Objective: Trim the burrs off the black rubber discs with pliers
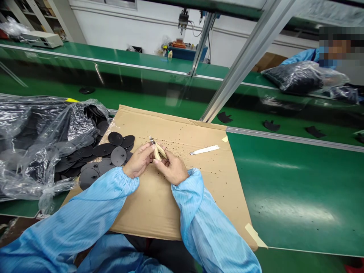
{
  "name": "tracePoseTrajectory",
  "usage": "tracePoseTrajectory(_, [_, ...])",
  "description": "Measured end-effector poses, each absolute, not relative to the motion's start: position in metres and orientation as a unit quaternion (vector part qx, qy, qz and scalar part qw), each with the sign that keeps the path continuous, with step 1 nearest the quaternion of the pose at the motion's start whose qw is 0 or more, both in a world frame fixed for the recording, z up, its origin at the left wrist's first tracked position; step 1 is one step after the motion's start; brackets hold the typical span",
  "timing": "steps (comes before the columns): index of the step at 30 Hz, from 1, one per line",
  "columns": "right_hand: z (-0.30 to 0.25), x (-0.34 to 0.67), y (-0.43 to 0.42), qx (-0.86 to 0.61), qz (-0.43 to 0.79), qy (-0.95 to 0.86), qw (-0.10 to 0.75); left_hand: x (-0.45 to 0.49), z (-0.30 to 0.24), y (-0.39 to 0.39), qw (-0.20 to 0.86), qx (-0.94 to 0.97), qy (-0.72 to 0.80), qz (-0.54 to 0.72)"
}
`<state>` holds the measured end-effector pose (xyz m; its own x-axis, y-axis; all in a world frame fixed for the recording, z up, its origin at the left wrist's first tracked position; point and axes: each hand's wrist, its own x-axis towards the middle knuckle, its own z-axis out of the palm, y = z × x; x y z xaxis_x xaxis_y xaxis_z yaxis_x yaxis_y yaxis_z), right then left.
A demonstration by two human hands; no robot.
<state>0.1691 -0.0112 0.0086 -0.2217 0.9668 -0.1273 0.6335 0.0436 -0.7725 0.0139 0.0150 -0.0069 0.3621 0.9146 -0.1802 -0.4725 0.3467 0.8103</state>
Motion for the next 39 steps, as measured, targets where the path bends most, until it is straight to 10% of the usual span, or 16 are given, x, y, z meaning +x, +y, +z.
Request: tracePoseTrajectory(39, [0.002,0.172,-0.011,-0.574,0.38,-0.691,0.222,0.014,0.002,0.013,0.77,0.321,0.336,0.437])
